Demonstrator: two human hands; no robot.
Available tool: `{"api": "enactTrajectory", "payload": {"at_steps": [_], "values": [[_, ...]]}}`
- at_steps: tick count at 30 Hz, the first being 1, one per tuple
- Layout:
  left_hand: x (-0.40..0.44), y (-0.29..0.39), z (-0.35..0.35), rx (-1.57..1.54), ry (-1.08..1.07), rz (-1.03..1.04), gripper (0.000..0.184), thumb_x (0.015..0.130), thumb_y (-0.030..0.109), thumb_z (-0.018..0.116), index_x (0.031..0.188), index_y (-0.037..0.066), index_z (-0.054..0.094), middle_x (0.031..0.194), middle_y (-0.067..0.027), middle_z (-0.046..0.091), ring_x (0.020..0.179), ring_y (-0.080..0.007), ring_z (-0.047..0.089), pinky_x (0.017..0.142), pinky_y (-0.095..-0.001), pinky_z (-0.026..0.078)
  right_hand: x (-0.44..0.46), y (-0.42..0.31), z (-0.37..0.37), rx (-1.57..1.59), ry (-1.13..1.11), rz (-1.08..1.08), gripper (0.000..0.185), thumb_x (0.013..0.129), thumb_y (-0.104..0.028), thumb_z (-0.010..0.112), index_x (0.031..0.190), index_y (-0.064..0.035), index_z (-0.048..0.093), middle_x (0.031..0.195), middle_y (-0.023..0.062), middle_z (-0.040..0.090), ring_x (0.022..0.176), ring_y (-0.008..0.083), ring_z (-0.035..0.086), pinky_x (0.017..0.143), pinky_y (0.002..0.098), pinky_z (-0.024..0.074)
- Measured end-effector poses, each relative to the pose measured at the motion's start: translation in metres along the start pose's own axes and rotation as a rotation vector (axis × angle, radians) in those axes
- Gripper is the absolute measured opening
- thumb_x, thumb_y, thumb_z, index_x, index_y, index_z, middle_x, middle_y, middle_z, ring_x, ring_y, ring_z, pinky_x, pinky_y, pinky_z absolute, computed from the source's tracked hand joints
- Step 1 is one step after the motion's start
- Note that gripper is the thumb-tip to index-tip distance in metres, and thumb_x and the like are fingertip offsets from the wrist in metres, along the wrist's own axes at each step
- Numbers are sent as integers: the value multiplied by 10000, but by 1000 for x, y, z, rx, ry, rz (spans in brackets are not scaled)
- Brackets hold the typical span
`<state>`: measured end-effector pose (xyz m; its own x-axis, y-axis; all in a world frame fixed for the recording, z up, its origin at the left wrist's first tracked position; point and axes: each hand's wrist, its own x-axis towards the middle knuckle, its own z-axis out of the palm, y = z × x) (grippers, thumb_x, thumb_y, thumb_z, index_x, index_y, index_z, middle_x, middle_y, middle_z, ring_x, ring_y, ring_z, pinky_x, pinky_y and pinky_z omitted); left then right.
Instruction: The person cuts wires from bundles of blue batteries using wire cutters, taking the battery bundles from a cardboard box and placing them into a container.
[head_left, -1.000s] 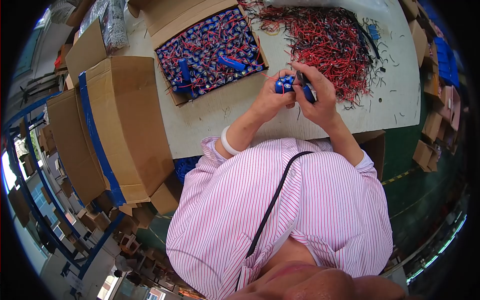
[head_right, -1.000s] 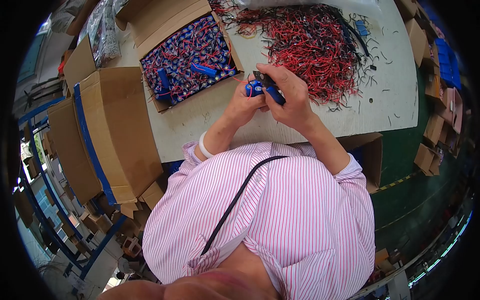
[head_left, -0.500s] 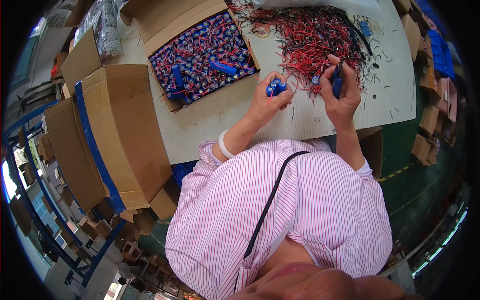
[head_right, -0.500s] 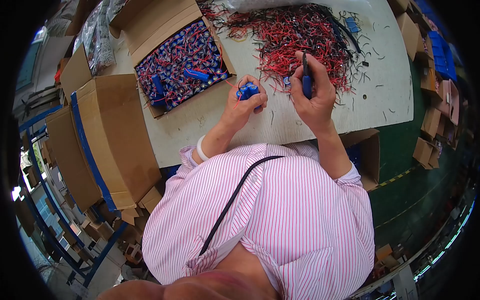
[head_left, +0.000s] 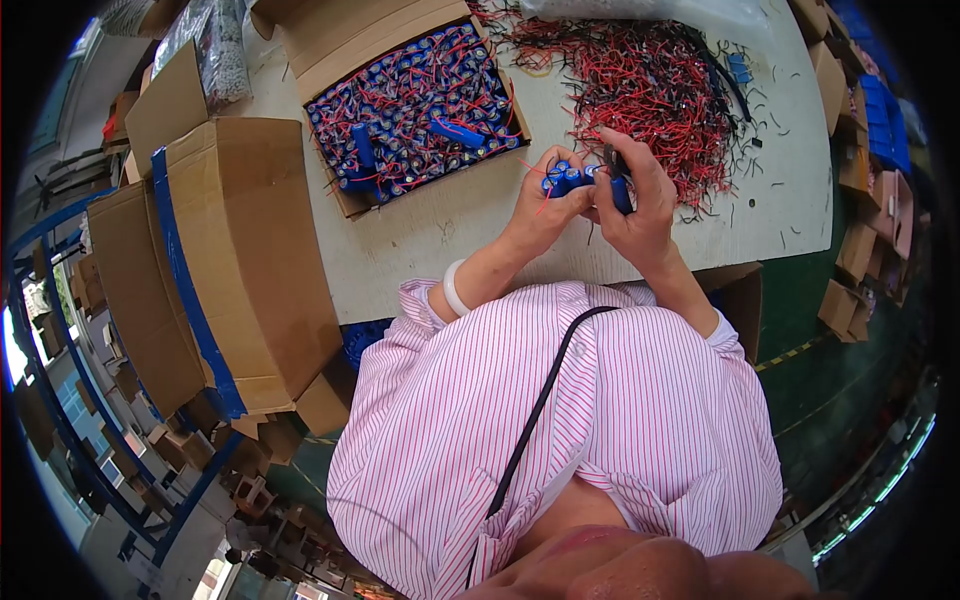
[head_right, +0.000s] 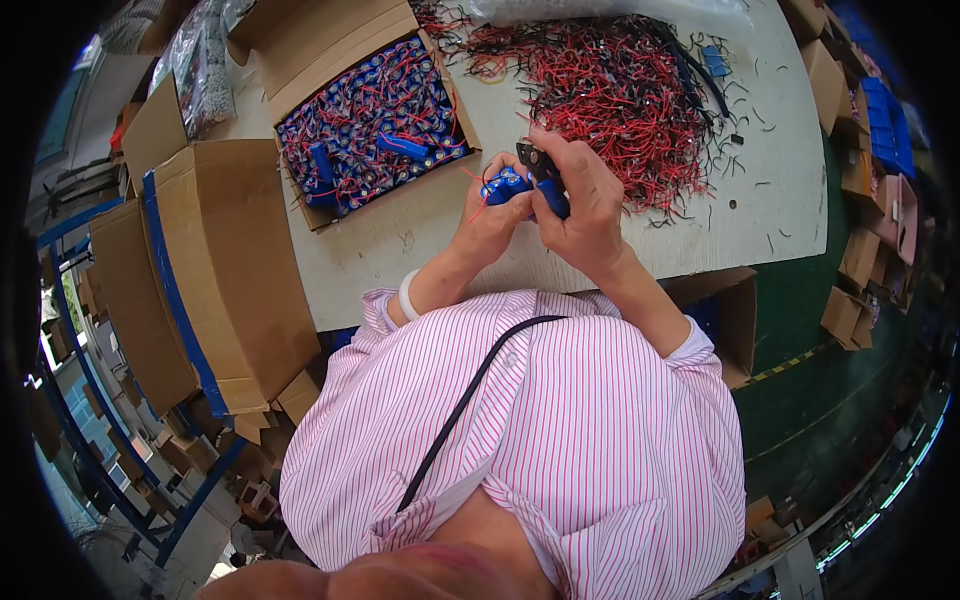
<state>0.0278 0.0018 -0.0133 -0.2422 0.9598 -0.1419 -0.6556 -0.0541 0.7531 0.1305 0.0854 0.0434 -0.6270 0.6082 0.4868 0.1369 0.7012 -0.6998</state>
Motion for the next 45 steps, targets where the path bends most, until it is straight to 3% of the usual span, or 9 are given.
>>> {"api": "enactTrajectory", "payload": {"at_steps": [3,5,8,11,15,19,23,27,45], "values": [[0,6,4,101,55,27,251,811,72,626,943,48,414,814,-47,561,646,-71,551,532,-211,481,0,2,2,-6,30,-57,506,643,41,617,1134,-9,504,864,131,569,678,261,569,603,331,463],[-1,8,5,171,72,43,248,812,72,624,947,51,416,791,-49,567,620,-65,548,498,-196,458,-2,3,-2,-22,-8,-13,406,747,27,594,1139,4,490,1047,138,595,785,220,606,697,298,479],[-1,12,7,335,90,17,227,817,67,613,947,51,428,735,-51,576,595,-73,551,508,-196,450,-5,8,-4,-9,-17,38,426,749,42,588,1158,1,475,1070,130,594,741,171,593,663,271,480],[0,16,9,313,-53,-72,235,823,127,629,962,55,453,732,-50,603,615,-85,565,472,-186,397,-6,19,-3,89,51,131,433,711,40,561,1135,-19,497,886,134,583,689,260,583,628,316,467],[2,20,3,224,-89,-224,268,797,137,653,953,53,453,753,-68,610,618,-110,573,520,-193,427,-10,22,-3,198,11,339,412,750,36,556,1151,-33,492,803,71,567,635,128,545,584,254,449],[1,16,-2,125,-97,-159,276,783,133,648,957,45,453,809,-95,612,649,-128,583,496,-196,407,-3,26,-19,266,85,426,415,787,19,573,1187,-54,491,732,-20,524,620,37,471,559,178,408],[3,24,-5,36,-2,-88,263,791,105,640,967,56,451,845,-87,637,661,-106,591,477,-178,382,-9,29,-45,124,-128,313,410,767,11,581,1164,-37,492,760,59,551,629,127,526,599,242,441],[4,21,-6,22,16,-37,258,791,109,642,963,58,456,853,-79,639,660,-102,590,481,-174,385,-8,17,-49,-110,-389,182,475,658,15,583,1122,-51,508,867,129,560,798,299,561,699,388,439],[3,25,-6,257,-66,-78,263,779,131,653,957,28,488,836,-86,629,673,-101,585,492,-176,388,14,20,-65,-302,-658,-25,474,656,20,579,1122,-51,529,847,102,515,812,271,510,725,360,410]]}}
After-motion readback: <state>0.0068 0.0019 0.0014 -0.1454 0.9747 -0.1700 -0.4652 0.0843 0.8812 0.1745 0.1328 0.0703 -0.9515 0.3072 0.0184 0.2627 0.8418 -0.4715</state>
